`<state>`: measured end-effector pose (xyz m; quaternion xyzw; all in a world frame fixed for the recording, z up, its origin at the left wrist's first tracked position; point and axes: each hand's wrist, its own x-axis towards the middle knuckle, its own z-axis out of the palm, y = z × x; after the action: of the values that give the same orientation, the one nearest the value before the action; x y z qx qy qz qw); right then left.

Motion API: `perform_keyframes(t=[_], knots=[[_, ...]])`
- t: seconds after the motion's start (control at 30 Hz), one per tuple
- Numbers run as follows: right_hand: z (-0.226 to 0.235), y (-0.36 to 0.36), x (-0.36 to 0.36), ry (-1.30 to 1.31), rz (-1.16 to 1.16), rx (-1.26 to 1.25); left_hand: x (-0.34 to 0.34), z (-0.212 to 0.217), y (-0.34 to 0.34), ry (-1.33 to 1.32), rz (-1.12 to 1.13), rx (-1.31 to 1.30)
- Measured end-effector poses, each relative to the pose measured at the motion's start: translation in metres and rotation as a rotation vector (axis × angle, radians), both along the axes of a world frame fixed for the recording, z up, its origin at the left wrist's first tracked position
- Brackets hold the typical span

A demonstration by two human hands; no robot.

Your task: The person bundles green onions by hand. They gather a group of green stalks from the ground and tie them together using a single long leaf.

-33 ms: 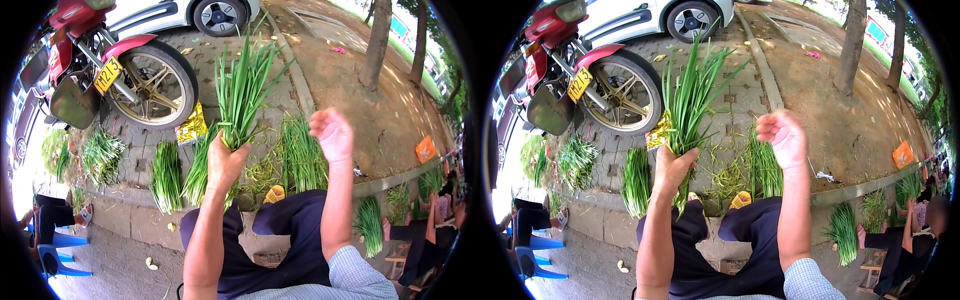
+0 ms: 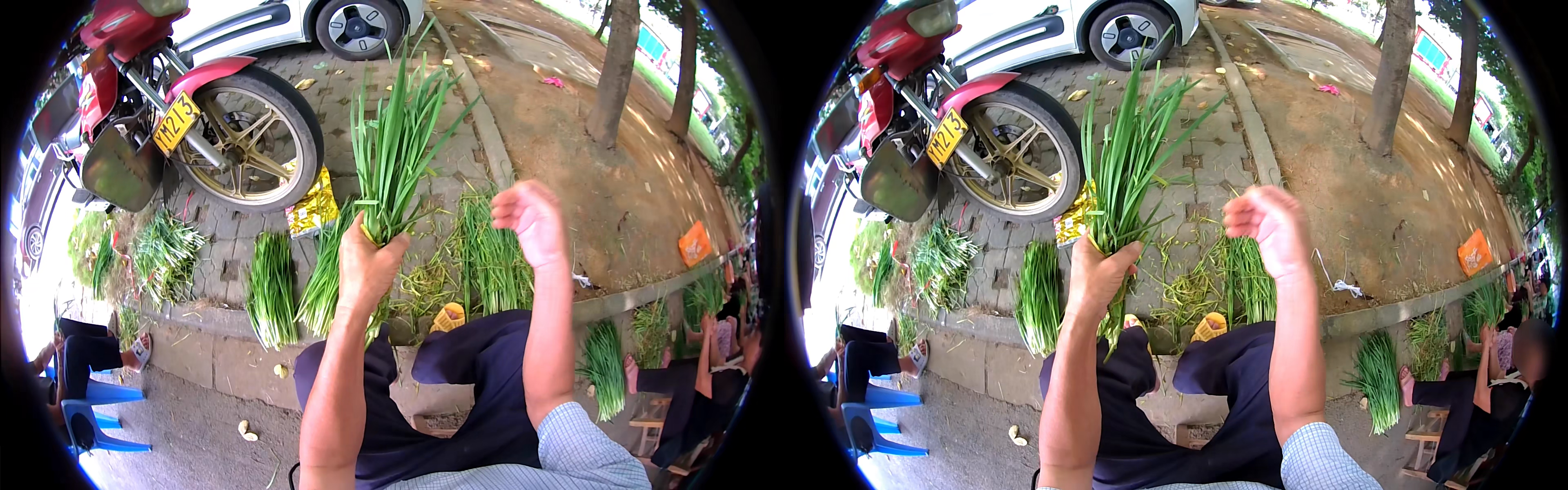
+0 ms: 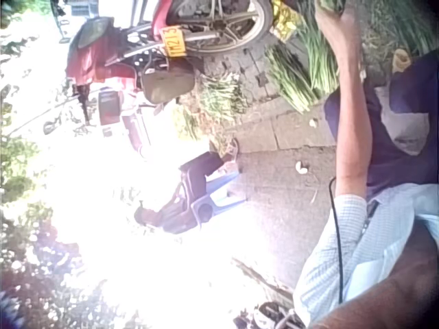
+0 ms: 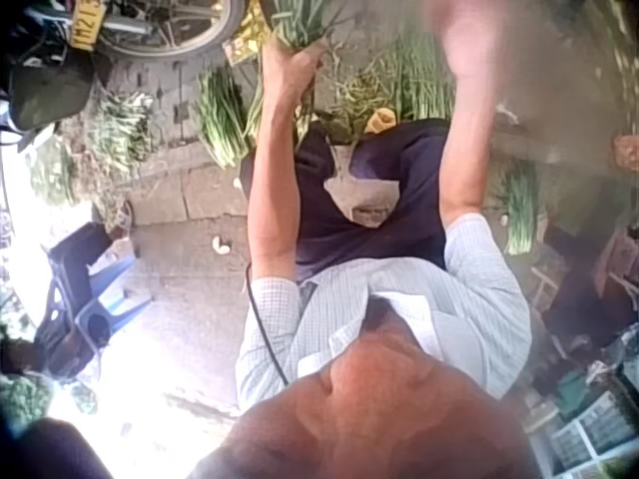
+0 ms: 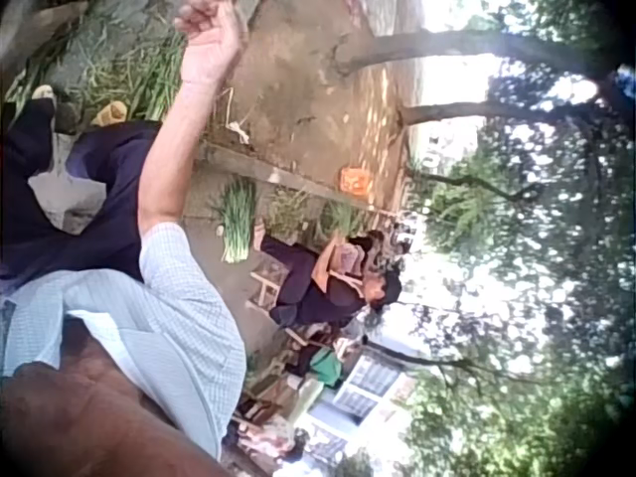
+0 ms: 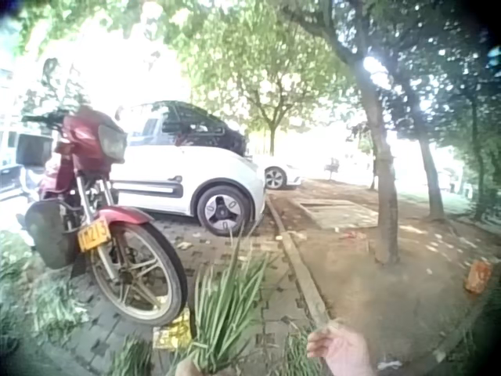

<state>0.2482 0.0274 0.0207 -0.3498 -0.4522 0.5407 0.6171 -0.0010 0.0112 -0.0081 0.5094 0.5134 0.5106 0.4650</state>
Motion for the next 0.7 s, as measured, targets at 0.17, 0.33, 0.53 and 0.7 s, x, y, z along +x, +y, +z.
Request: perform_keyframes(t=[0.17,0.33,0.53,0.7], knots=[[-0.044,0.001,-0.036,-0.966,0.069,-0.166,0.002,0.001,0.000,-0.037,0.008,0.011],[-0.068,-0.008,-0.052,-1.577,0.154,0.094,0.003,0.003,0.000,-0.027,0.005,0.007],[-0.029,-0.014,-0.061,-0.614,0.109,-0.030,0.004,0.000,-0.001,-0.011,0.040,0.030],[0.007,-0.031,-0.105,-0.651,-0.087,0.423,0.012,0.003,-0.004,0.012,0.062,0.133]])
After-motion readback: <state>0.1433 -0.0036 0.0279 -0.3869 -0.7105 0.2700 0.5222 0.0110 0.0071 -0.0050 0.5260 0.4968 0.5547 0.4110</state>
